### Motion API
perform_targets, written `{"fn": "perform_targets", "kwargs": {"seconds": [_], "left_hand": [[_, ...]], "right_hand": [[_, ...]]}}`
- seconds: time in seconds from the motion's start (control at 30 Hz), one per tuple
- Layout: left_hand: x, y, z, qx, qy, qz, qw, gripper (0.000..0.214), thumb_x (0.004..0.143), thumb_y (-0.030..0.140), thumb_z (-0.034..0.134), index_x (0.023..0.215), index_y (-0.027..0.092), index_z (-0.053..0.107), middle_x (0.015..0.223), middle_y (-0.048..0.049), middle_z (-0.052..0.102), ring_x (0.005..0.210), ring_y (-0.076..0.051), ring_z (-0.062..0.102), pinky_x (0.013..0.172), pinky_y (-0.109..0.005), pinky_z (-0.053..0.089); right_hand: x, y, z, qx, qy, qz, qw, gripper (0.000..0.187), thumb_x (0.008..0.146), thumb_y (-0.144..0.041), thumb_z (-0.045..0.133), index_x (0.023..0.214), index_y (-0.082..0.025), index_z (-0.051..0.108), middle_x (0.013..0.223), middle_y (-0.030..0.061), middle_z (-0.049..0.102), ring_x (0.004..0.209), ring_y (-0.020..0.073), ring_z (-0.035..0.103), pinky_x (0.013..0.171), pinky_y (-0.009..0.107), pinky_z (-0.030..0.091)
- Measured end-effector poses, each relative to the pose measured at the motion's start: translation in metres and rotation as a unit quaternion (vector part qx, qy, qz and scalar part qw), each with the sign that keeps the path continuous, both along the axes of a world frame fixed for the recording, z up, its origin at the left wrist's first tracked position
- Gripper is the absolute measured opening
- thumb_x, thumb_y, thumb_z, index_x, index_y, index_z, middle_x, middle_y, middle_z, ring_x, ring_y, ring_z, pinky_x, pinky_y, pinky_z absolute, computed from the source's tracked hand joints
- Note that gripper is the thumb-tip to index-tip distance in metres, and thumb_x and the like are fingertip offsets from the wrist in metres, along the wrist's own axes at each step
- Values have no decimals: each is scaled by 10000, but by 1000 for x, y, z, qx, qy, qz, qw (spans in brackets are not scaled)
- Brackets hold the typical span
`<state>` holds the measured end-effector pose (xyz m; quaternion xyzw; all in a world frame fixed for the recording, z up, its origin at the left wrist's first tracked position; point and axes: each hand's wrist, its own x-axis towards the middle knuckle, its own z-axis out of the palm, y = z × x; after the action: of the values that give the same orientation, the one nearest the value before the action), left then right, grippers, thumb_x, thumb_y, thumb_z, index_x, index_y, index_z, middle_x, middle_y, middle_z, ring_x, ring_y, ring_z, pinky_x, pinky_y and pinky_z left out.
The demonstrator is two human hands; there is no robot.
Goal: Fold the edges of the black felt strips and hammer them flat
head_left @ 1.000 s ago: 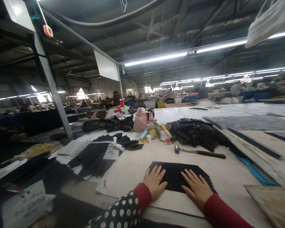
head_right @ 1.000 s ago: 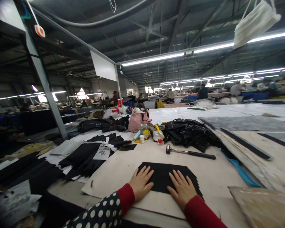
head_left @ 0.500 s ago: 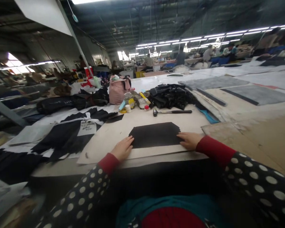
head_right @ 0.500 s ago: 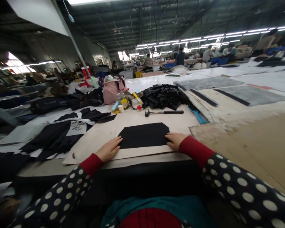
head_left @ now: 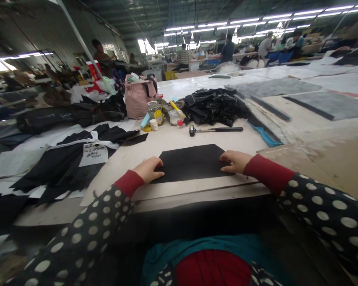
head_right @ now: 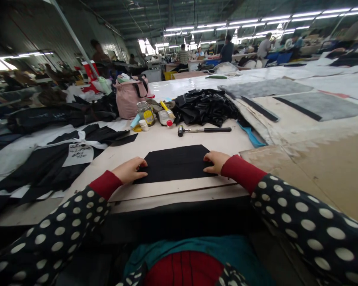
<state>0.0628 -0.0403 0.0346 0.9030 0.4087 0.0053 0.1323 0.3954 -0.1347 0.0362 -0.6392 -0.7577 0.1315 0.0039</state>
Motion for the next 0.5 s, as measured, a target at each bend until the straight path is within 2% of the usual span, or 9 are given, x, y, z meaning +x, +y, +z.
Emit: {"fn": "perform_targets", "kwargs": {"seconds": [0.17, 0.23, 0.3, 0.4, 0.5], "left_hand": [[6, 3, 3, -15, 31, -1, 999, 252, 613, 363, 590, 756, 174, 505, 810, -28, 513, 721, -168, 496, 623, -260, 384], [7, 2, 4, -35, 36, 24, 998, 264, 611, 357, 590, 780, 181, 491, 739, -1, 514, 660, -153, 492, 570, -248, 364], [5, 1, 2, -67, 21, 49, 996, 308, 620, 353, 580, 861, 187, 483, 679, 24, 506, 608, -140, 488, 532, -238, 347], [-2, -4, -3, -115, -60, 76, 989, 387, 654, 336, 544, 998, 183, 457, 637, 41, 495, 572, -124, 485, 520, -227, 350], [-11, -11, -8, -174, -163, 112, 965, 423, 685, 308, 497, 1077, 168, 421, 615, 46, 505, 541, -109, 476, 507, -215, 357]], "right_hand": [[-2, 8, -3, -18, -35, 5, 999, 329, 621, -382, 596, 828, -133, 538, 864, 90, 549, 739, 174, 515, 646, 260, 399], [-4, 8, -1, -25, -33, -11, 999, 307, 609, -376, 600, 797, -148, 518, 807, 65, 545, 701, 163, 509, 601, 252, 385], [-5, 6, -1, -34, -8, -37, 999, 321, 613, -357, 590, 844, -154, 498, 728, 30, 536, 634, 144, 500, 548, 244, 367], [-4, 3, -6, -48, 69, -72, 994, 353, 668, -319, 521, 972, -152, 458, 617, -22, 508, 542, 118, 485, 513, 238, 360], [2, -2, -12, -55, 130, -96, 985, 320, 708, -323, 456, 979, -153, 461, 568, -37, 503, 511, 110, 486, 519, 238, 373]]}}
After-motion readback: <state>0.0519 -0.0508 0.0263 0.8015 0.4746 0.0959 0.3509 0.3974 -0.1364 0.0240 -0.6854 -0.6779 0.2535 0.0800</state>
